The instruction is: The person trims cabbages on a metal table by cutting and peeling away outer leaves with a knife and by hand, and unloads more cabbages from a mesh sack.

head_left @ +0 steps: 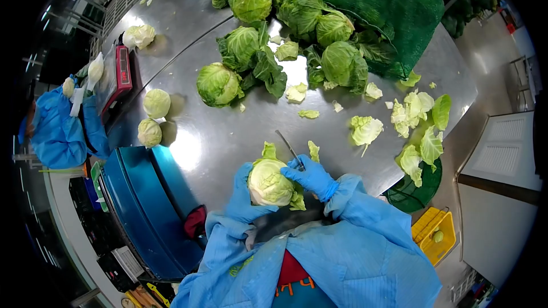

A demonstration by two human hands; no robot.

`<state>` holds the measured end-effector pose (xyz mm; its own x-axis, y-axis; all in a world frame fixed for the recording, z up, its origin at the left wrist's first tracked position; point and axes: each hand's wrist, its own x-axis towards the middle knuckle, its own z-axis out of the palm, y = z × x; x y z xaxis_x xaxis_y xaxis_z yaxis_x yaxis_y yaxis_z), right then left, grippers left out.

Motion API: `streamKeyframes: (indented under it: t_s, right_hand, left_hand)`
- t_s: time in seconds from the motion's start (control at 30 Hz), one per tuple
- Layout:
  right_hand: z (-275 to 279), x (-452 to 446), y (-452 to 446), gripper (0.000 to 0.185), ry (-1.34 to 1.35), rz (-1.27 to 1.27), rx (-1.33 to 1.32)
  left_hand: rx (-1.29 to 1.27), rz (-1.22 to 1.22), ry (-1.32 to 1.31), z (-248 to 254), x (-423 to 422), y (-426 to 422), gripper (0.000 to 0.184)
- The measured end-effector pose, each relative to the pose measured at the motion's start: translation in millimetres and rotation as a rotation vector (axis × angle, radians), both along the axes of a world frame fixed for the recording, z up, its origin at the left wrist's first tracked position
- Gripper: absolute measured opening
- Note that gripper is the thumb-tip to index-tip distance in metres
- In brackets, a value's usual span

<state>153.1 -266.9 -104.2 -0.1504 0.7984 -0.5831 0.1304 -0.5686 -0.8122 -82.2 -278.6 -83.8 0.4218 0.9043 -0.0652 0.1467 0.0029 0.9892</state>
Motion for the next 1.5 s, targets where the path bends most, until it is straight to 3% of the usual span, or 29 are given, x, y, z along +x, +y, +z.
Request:
streamKeyframes:
  t_s: [0.17, 0.27, 0.47, 0.57, 0.67, 0.77, 0.8, 0.87, 0.93, 1.03, 1.17, 1.23, 1.27, 1.33, 1.43, 1.47, 1.5]
  right_hand:
    - [10, 7, 3, 0.049, 0.042, 0.003, -0.089]
    - [6, 4, -3, 0.043, 0.074, -0.059, 0.047]
    - [-8, 4, -11, 0.026, -0.379, -0.136, 0.376]
    - [-54, 43, -22, 0.022, -0.606, -0.11, 0.406]
    - [-56, 102, -24, 0.019, -0.826, -0.1, 0.344]
    - [-21, 106, -18, 0.029, -0.827, -0.187, 0.438]
    - [-5, 101, -11, 0.034, -0.821, -0.211, 0.48]
    - [2, 77, -1, 0.049, -0.404, -0.027, 0.707]
    - [45, 41, 7, 0.046, 0.034, 0.158, 0.481]
    - [33, 25, 10, 0.048, -0.022, 0.332, 0.536]
    - [44, 25, 6, 0.04, -0.14, 0.316, 0.481]
    - [53, 25, 0, 0.034, -0.187, 0.244, 0.543]
    - [54, 25, -4, 0.031, -0.145, 0.235, 0.493]
    - [59, 26, -10, 0.027, -0.059, 0.21, 0.39]
    - [104, 56, -6, 0.022, 0.44, 0.429, 0.18]
    - [91, 74, -8, 0.021, 0.572, 0.464, 0.141]
    - [88, 76, -11, 0.022, 0.738, 0.207, 0.265]
  left_hand:
    - [0.053, 0.025, 0.122, -3, 5, -5, 0.122]
    - [0.049, 0.048, 0.17, -3, 5, -7, 0.123]
    - [0.143, -0.006, 0.328, 3, 6, -3, 0.124]
    - [-0.047, 0.101, -0.001, 4, 14, -5, 0.121]
    - [-0.205, 0.175, -0.225, 4, 13, -6, 0.12]
    - [0.011, 0.049, 0.069, 4, 5, -1, 0.117]
    - [0.012, 0.042, 0.052, 4, 6, 0, 0.117]
    - [0.013, 0.024, 0.025, 3, 7, 3, 0.115]
    - [-0.099, 0.025, -0.016, 11, 10, 6, 0.114]
    - [-0.172, 0.019, -0.062, 13, 9, 10, 0.113]
    - [-0.008, 0.0, 0.089, 7, 5, 8, 0.112]
    - [-0.094, 0.038, -0.007, 2, 10, 8, 0.11]
    - [-0.137, 0.057, -0.053, 1, 11, 8, 0.11]
    - [-0.096, 0.021, 0.093, 5, 11, 14, 0.108]
    - [-0.039, -0.013, 0.244, 18, 18, 23, 0.107]
    - [-0.02, -0.019, 0.282, 22, 21, 23, 0.107]
    - [-0.069, 0.014, 0.239, 23, 24, 22, 0.107]
